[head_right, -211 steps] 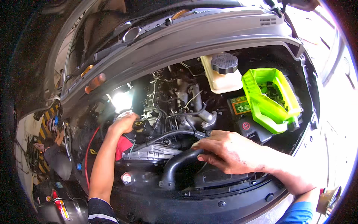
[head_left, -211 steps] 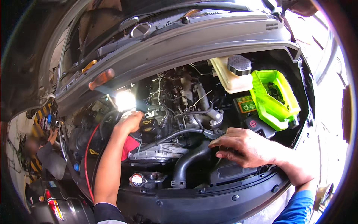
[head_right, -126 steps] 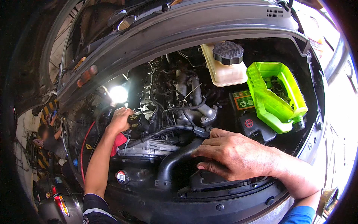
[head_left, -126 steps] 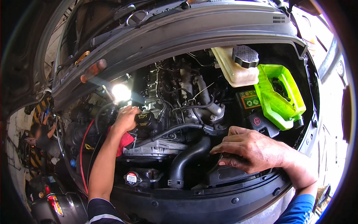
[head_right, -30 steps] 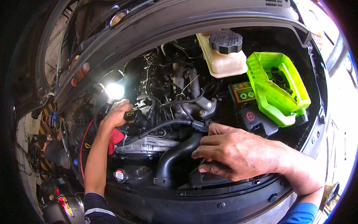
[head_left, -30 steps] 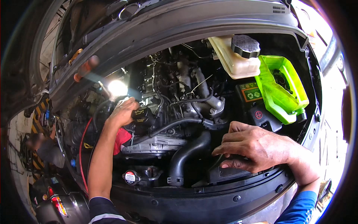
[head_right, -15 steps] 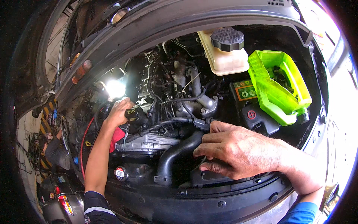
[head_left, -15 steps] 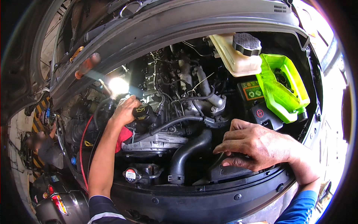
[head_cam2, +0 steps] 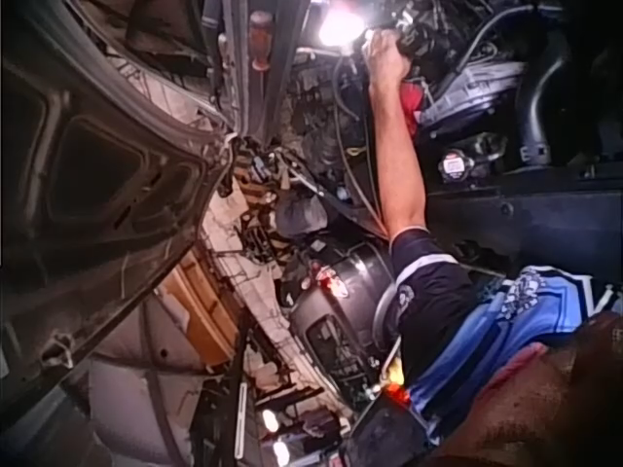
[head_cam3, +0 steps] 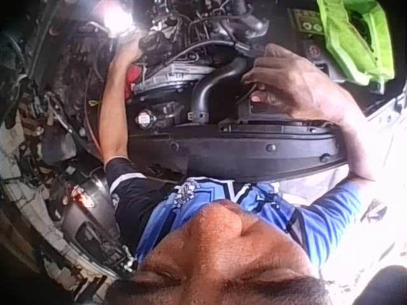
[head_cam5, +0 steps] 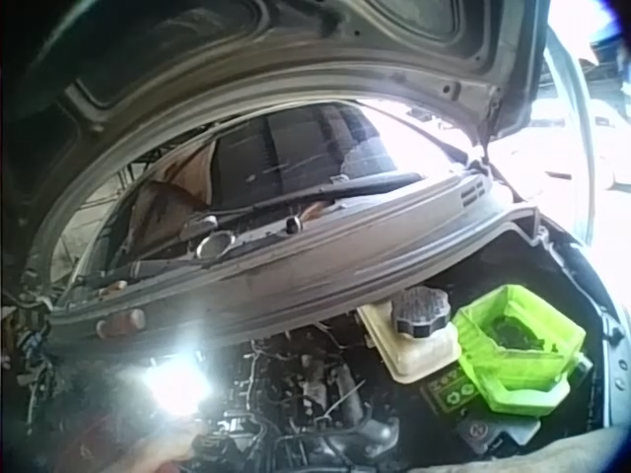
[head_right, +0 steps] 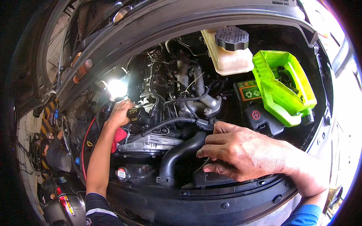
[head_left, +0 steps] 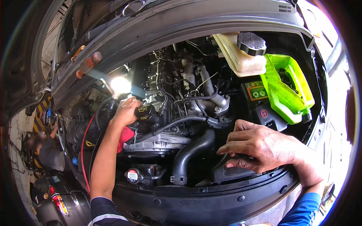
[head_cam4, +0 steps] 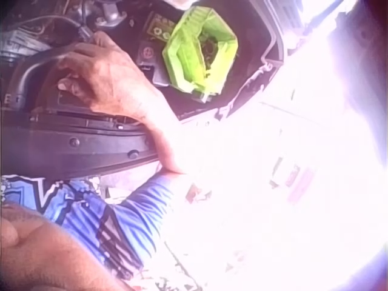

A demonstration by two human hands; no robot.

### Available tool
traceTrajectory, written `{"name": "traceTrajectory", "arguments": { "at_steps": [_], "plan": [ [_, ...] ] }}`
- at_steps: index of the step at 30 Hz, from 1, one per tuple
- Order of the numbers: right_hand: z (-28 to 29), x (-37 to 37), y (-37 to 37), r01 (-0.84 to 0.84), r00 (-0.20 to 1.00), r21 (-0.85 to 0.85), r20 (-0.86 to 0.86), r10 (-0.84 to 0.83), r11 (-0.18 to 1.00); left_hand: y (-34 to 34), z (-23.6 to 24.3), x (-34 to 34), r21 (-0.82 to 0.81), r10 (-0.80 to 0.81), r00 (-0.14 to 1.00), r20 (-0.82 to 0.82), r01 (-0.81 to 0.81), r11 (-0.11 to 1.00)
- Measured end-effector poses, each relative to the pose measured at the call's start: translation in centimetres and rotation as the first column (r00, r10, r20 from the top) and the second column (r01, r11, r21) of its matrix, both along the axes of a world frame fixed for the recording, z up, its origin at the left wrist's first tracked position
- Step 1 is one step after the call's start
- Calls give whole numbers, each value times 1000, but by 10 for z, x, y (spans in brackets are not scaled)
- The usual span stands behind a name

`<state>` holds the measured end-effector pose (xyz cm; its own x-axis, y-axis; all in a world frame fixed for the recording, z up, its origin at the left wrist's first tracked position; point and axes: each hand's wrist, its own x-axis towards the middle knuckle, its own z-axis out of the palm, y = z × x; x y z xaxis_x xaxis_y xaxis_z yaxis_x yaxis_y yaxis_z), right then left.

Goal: Working on the engine of a vehicle using a flashlight and hands to inspect or adjust components.

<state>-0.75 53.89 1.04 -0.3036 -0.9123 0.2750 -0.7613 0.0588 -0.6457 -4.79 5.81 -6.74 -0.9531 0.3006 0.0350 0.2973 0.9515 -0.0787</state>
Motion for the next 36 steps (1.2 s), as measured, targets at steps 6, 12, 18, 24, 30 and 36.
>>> {"name": "traceTrajectory", "arguments": {
  "at_steps": [6, 12, 18, 24, 30, 36],
  "plan": [
    [0, 0, 0, -2, 1000, 3, 3, 2, 1000, -4, 2, -9, 4, -38, 999, 27, 38, 999],
    [-1, 0, 0, -4, 1000, -10, -1, 4, 1000, -4, -5, -5, -1, -41, 999, -18, 41, 999],
    [0, 0, 0, -12, 1000, 7, 13, 12, 1000, 0, -7, -1, 1, 33, 995, -93, -34, 999],
    [1, 0, 0, -3, 1000, 4, 5, 3, 1000, -3, -3, -4, 80, -8, 1000, 2, 8, 997],
    [2, 0, 0, -5, 1000, 14, -7, 5, 1000, -9, -7, -12, 12, -290, 941, -177, 297, 955],
    [4, 0, -1, -7, 1000, 28, 8, 7, 1000, -1, -10, -4, -15, -119, 969, -219, 118, 993]
  ]
}}
